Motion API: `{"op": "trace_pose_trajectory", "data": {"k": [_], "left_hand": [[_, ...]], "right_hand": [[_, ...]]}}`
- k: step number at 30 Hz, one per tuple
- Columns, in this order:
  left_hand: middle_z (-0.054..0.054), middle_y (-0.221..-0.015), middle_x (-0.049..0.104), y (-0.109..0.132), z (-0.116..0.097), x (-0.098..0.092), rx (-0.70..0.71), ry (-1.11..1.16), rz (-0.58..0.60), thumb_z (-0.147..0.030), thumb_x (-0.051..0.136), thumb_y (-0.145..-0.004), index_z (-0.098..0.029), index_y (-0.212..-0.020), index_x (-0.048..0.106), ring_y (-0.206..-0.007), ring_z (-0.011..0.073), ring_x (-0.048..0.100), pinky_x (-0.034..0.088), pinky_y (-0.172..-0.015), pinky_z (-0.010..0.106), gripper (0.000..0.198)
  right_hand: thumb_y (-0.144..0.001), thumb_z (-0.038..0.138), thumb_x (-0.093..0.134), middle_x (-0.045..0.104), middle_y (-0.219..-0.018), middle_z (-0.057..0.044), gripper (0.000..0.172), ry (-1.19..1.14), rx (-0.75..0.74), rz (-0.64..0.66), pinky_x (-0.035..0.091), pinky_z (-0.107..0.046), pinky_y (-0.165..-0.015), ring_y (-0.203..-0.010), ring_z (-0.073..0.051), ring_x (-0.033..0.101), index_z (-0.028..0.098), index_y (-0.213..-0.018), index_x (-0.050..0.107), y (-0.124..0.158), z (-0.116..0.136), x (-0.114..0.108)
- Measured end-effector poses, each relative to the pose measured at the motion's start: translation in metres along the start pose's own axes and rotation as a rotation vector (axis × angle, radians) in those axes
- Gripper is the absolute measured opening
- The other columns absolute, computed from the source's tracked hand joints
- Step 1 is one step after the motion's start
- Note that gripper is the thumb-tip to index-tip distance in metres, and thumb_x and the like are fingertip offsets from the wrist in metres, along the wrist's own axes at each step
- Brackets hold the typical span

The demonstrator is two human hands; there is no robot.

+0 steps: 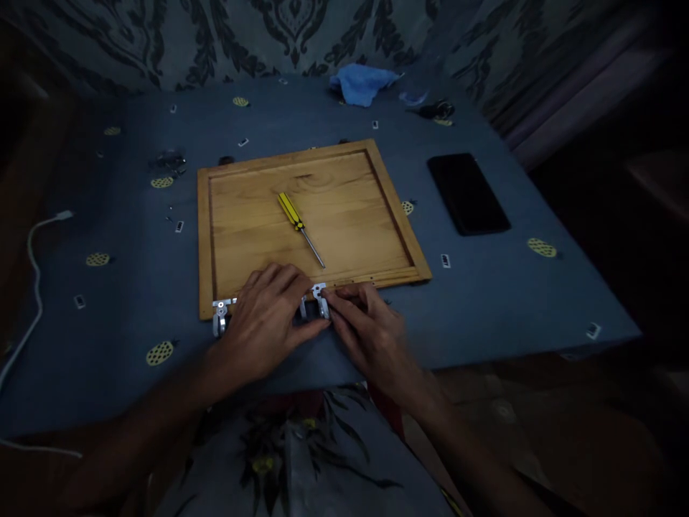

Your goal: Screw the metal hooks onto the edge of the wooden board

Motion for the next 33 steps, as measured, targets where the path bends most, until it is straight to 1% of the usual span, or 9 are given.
{"op": "trace_pose_trajectory", "data": {"k": [4,9,14,17,19,23,27,30,33], "left_hand": [[0.007,-0.11,0.071,0.0,0.0001,-0.0004,-0.002,-0.016,-0.011,-0.037,0.082,-0.088,-0.019,-0.105,0.068,-0.104,0.0294,0.064,0.052,-0.089,0.045,0.029],[0.006,-0.109,0.072,-0.0008,-0.0002,-0.0013,0.012,-0.006,-0.032,-0.035,0.082,-0.088,-0.019,-0.103,0.067,-0.103,0.029,0.064,0.052,-0.087,0.044,0.026],[0.007,-0.109,0.072,-0.0008,-0.0011,-0.0016,0.025,0.011,-0.051,-0.033,0.08,-0.089,-0.019,-0.105,0.068,-0.101,0.0286,0.064,0.052,-0.087,0.044,0.025],[0.007,-0.109,0.073,-0.0006,-0.0009,-0.0014,0.019,0.026,-0.048,-0.033,0.08,-0.09,-0.019,-0.105,0.068,-0.102,0.0288,0.064,0.052,-0.088,0.044,0.024],[0.007,-0.11,0.072,-0.0005,-0.0006,-0.0009,0.013,0.037,-0.038,-0.033,0.079,-0.09,-0.019,-0.105,0.068,-0.103,0.0289,0.064,0.052,-0.089,0.045,0.024],[0.007,-0.111,0.072,-0.0002,0.0001,-0.0004,0.007,0.048,-0.036,-0.035,0.078,-0.092,-0.02,-0.107,0.068,-0.104,0.0286,0.064,0.051,-0.089,0.044,0.023],[0.007,-0.111,0.071,-0.0001,0.0001,-0.0006,0.005,0.043,-0.04,-0.036,0.078,-0.091,-0.02,-0.106,0.068,-0.105,0.0286,0.064,0.051,-0.089,0.044,0.023],[0.007,-0.111,0.071,-0.0005,0.0002,-0.0003,-0.006,0.041,-0.02,-0.035,0.079,-0.091,-0.021,-0.105,0.068,-0.105,0.0287,0.064,0.051,-0.09,0.044,0.023],[0.007,-0.111,0.071,-0.0009,0.0003,0.0,-0.011,0.033,-0.01,-0.035,0.08,-0.09,-0.021,-0.106,0.068,-0.105,0.0289,0.064,0.051,-0.09,0.044,0.025]], "right_hand": [[-0.101,0.014,0.057,0.068,-0.107,-0.01,0.029,-0.09,0.017,-0.031,0.064,-0.033,-0.079,-0.096,-0.021,0.072,0.021,-0.127,0.07,0.0005,0.0015,-0.0038],[-0.101,0.013,0.058,0.069,-0.105,-0.009,0.027,-0.135,0.009,-0.055,0.065,-0.032,-0.077,-0.092,-0.019,0.073,0.021,-0.123,0.07,0.0,0.0028,-0.0068],[-0.099,0.01,0.06,0.074,-0.11,-0.012,0.024,-0.133,-0.022,-0.032,0.066,-0.033,-0.087,-0.101,-0.02,0.076,0.016,-0.12,0.071,-0.0023,0.0041,-0.0093],[-0.098,0.008,0.06,0.076,-0.119,-0.014,0.029,-0.153,-0.027,-0.015,0.066,-0.034,-0.095,-0.109,-0.021,0.076,0.015,-0.123,0.072,-0.0026,0.0045,-0.0102],[-0.098,0.007,0.06,0.077,-0.123,-0.014,0.033,-0.158,-0.029,-0.002,0.065,-0.036,-0.098,-0.114,-0.022,0.076,0.016,-0.128,0.071,-0.0022,0.0044,-0.0102],[-0.098,0.007,0.058,0.076,-0.129,-0.013,0.042,-0.152,-0.051,0.006,0.066,-0.039,-0.098,-0.116,-0.023,0.076,0.019,-0.137,0.067,-0.0011,0.0044,-0.0099],[-0.098,0.006,0.058,0.076,-0.13,-0.013,0.045,-0.134,-0.06,0.018,0.066,-0.039,-0.097,-0.114,-0.023,0.076,0.018,-0.141,0.065,-0.0003,0.0043,-0.0094],[-0.098,0.005,0.055,0.075,-0.133,-0.012,0.051,-0.11,-0.069,0.044,0.066,-0.04,-0.096,-0.113,-0.024,0.076,0.021,-0.145,0.061,0.0002,0.0043,-0.0087],[-0.097,0.005,0.054,0.075,-0.132,-0.014,0.048,-0.093,-0.09,0.053,0.066,-0.039,-0.095,-0.111,-0.024,0.076,0.018,-0.142,0.063,0.0002,0.0049,-0.009]]}}
Point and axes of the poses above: each hand's wrist, its own y-axis away from the middle knuckle, its own x-axis out of the palm, z = x × y, the point moved 4 cm from there along -y, towards the middle knuckle
